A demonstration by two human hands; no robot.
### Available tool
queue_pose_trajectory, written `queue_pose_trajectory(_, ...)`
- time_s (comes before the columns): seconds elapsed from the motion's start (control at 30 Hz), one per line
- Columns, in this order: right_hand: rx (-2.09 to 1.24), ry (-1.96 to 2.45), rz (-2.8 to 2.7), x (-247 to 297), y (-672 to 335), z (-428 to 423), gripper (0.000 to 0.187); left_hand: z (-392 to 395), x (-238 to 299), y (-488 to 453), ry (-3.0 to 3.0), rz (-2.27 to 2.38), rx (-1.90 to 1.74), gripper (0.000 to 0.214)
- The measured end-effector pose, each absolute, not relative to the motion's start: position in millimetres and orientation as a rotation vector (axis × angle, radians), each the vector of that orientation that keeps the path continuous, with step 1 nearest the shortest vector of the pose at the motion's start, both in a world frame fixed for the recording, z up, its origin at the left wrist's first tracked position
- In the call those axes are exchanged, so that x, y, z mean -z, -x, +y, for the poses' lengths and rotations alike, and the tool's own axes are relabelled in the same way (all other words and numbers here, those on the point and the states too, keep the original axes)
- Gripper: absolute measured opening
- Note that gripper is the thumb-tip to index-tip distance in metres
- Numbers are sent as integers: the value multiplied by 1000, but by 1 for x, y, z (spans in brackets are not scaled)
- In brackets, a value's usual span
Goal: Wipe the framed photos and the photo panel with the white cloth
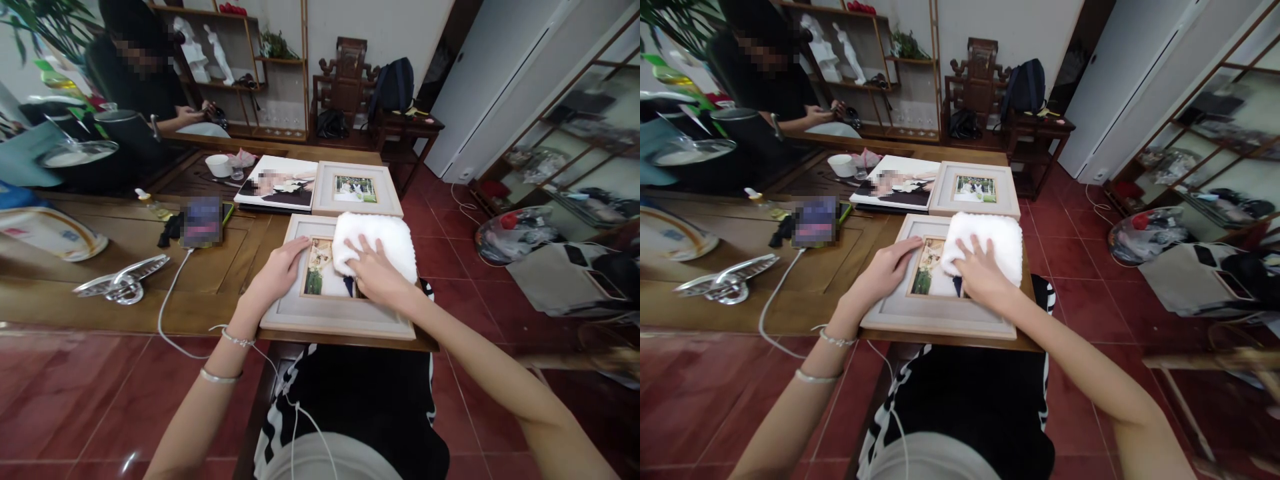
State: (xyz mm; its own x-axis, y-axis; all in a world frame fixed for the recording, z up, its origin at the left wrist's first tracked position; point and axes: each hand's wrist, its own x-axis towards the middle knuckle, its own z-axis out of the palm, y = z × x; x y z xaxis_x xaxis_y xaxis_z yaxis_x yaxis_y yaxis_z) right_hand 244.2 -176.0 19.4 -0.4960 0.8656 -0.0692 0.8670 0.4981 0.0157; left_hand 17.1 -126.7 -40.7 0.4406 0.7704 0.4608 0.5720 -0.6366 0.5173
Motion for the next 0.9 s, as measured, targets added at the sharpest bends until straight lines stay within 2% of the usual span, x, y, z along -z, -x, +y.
queue_pose_trajectory(0.23, 313, -1266, 2699, -47, -239, -260, 42, -126, 42, -18, -2410, 1181, -1016, 38)
queue_pose_trajectory(0.4, 397, -1232, 2662, -54, -234, -280, 44, -127, 41, -18, -2399, 1185, -1022, 38)
queue_pose_trajectory(0.53, 401, -1366, 2669, -39, -232, -261, 47, -129, 38, -18, -2408, 1160, -974, 37)
queue_pose_trajectory(0.73, 93, -1641, 2755, -10, -246, -186, 45, -129, 37, -17, -2386, 1143, -963, 37)
queue_pose_trajectory(0.9, -32, -1603, 2812, -9, -247, -132, 46, -129, 37, -17, -2381, 1160, -962, 36)
